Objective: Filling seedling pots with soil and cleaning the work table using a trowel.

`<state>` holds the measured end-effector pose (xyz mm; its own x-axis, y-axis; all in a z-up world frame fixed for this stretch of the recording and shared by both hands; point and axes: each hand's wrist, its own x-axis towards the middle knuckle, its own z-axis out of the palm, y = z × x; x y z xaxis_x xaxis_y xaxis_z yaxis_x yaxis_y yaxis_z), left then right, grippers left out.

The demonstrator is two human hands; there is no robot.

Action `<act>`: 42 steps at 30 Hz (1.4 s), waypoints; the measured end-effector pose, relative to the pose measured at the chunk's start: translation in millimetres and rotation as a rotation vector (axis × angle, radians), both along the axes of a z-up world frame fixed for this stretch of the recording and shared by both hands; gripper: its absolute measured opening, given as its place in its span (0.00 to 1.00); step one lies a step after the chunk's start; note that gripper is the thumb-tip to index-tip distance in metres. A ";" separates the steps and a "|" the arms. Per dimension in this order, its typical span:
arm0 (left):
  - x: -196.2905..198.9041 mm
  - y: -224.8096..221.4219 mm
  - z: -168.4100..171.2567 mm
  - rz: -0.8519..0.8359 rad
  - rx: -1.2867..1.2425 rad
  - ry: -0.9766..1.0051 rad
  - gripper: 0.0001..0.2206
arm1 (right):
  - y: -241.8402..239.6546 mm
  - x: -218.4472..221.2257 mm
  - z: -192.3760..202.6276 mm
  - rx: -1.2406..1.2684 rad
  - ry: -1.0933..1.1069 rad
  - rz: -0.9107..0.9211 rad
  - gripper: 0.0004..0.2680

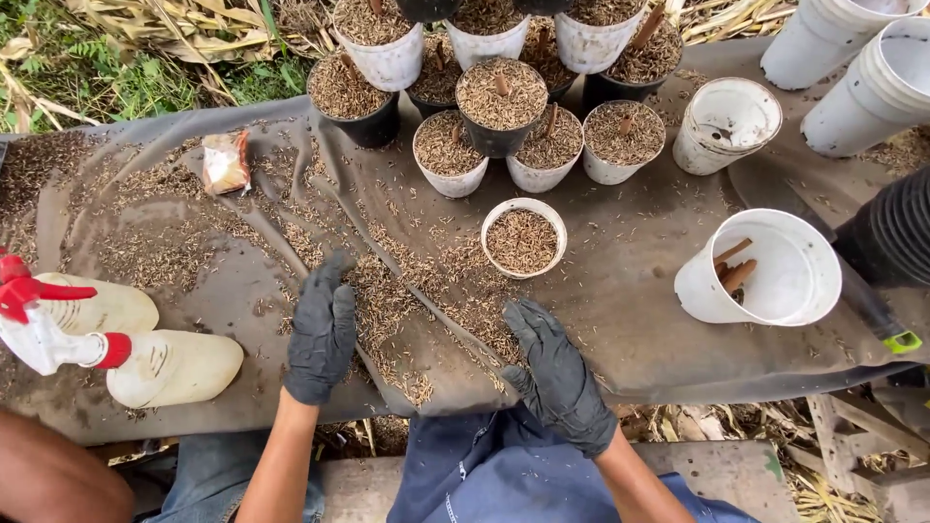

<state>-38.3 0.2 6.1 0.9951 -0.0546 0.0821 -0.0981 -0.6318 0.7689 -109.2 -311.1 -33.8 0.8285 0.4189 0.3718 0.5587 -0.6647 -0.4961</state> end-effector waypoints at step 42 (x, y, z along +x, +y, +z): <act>39.9 -31.2 -18.4 0.044 0.533 -0.208 0.12 | -0.1 0.2 -3.4 0.011 -0.050 -0.003 0.21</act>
